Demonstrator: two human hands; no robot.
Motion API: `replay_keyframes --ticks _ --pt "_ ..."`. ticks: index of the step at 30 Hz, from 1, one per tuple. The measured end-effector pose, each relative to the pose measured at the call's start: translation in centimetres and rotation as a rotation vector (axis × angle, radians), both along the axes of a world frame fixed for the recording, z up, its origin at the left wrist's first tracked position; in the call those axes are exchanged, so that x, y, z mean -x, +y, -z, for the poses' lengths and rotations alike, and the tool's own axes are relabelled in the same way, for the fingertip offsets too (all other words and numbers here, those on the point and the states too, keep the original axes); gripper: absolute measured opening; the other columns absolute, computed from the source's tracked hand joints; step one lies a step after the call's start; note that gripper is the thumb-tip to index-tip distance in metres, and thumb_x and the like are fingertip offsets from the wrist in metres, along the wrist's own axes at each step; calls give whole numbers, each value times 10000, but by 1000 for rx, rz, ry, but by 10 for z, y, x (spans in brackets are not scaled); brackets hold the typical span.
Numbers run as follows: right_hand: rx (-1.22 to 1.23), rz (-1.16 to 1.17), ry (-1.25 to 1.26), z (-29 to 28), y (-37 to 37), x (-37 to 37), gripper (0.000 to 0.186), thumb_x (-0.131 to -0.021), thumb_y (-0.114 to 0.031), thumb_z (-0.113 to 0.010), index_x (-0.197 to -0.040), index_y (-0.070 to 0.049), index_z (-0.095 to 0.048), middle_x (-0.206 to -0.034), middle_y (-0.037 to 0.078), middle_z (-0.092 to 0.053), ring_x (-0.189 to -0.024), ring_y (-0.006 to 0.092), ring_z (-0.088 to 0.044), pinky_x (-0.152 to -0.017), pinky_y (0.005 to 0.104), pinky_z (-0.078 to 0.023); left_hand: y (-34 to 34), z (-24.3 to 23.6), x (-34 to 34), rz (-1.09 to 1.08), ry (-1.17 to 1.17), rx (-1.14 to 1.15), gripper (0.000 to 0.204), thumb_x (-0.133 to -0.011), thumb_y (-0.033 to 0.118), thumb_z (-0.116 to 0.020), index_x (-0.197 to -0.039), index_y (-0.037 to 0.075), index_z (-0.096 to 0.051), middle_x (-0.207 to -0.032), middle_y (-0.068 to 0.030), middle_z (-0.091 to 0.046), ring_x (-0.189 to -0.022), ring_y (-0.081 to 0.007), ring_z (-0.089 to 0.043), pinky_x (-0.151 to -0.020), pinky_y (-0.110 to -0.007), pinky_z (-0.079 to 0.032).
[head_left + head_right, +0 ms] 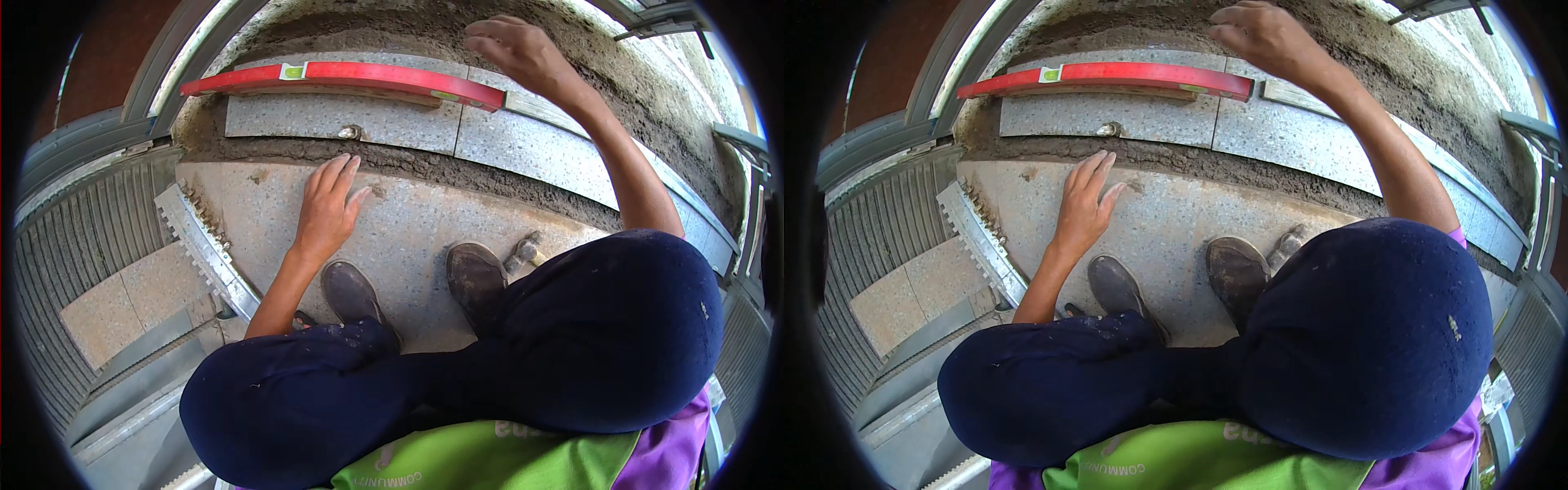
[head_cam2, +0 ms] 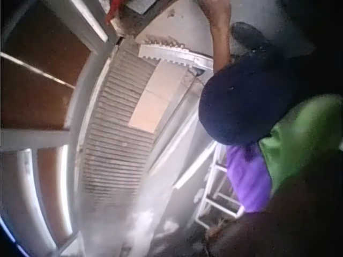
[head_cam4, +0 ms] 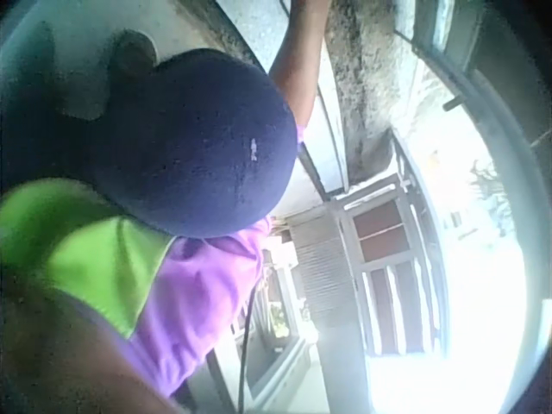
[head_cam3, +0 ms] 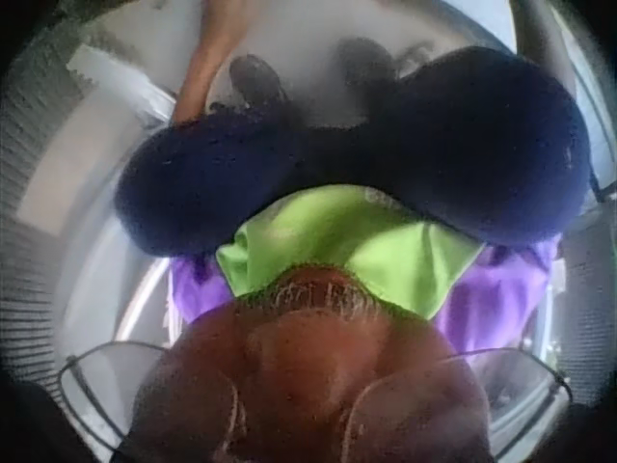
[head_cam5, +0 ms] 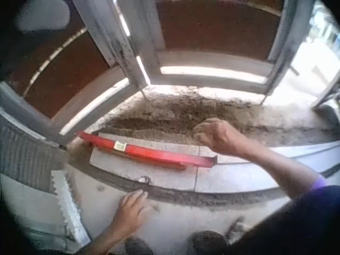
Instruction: Leveling and installing stone tiles on a mortar ledge using a spirit level and a hammer.
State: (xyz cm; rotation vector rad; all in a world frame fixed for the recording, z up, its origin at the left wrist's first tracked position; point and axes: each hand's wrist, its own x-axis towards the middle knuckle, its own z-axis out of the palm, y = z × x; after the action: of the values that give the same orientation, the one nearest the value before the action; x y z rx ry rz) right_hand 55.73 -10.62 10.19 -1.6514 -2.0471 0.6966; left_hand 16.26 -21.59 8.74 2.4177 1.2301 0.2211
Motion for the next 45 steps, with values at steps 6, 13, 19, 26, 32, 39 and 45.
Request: replay_keyframes --ticks 6,13,19,26,32,39,45 --pt "13 -198 -249 -13 4 97 756 -871 -700 -650 -1248 -47 -686 -1329 213 -649 -1237 363 -627 -1020 494 -536 -1 -4 0 6 -26 6 504 -938 165 -703 -1394 -1 -569 -1401 -204 -564 -1292 -390 -514 -1100 -474 -401" --pt "61 -125 -202 14 18 169 368 -943 -314 -606 -1180 -38 -666 -1270 209 -646 -1239 386 -584 -1052 493 -487 -16 -21 28 -28 -15 18 499 -938 134 -692 -1400 -1 -561 -1412 -201 -560 -1309 -398 -504 -1113 -474 -390" --pt "-3 -43 -107 22 11 141 307 -928 -214 -547 -1147 -42 -677 -1201 186 -669 -1169 366 -613 -1003 488 -507 -25 -19 39 -74 40 34 498 -955 131 -672 -1418 -4 -545 -1410 -211 -555 -1315 -405 -496 -1124 -476 -381" --pt "-229 72 -72 4 -70 -44 227 -934 -250 -721 -1074 -77 -676 -953 137 -643 -912 331 -622 -817 459 -498 -20 -46 59 -90 128 -43 501 -971 152 -667 -1433 9 -538 -1430 -224 -541 -1315 -418 -501 -1125 -478 -387" --pt "-217 276 -259 -43 -244 -260 340 -981 -136 -675 -1262 38 -596 -1163 162 -632 -1101 296 -597 -977 391 -462 19 -66 92 -101 265 -92 499 -979 165 -664 -1439 20 -539 -1426 -233 -552 -1327 -418 -502 -1127 -471 -391" --pt "6 352 -505 -31 -382 -361 348 -955 -121 -681 -1253 31 -587 -1199 198 -629 -1124 377 -593 -996 416 -463 98 -92 136 -26 427 -225 502 -982 217 -673 -1431 25 -557 -1437 -231 -563 -1348 -410 -510 -1155 -473 -381" --pt "2 310 -454 -5 -405 -373 374 -942 -101 -689 -1279 20 -583 -1245 191 -627 -1171 382 -582 -1047 431 -446 149 -149 106 49 561 -250 491 -987 245 -664 -1418 31 -566 -1431 -237 -564 -1351 -403 -508 -1159 -453 -384"
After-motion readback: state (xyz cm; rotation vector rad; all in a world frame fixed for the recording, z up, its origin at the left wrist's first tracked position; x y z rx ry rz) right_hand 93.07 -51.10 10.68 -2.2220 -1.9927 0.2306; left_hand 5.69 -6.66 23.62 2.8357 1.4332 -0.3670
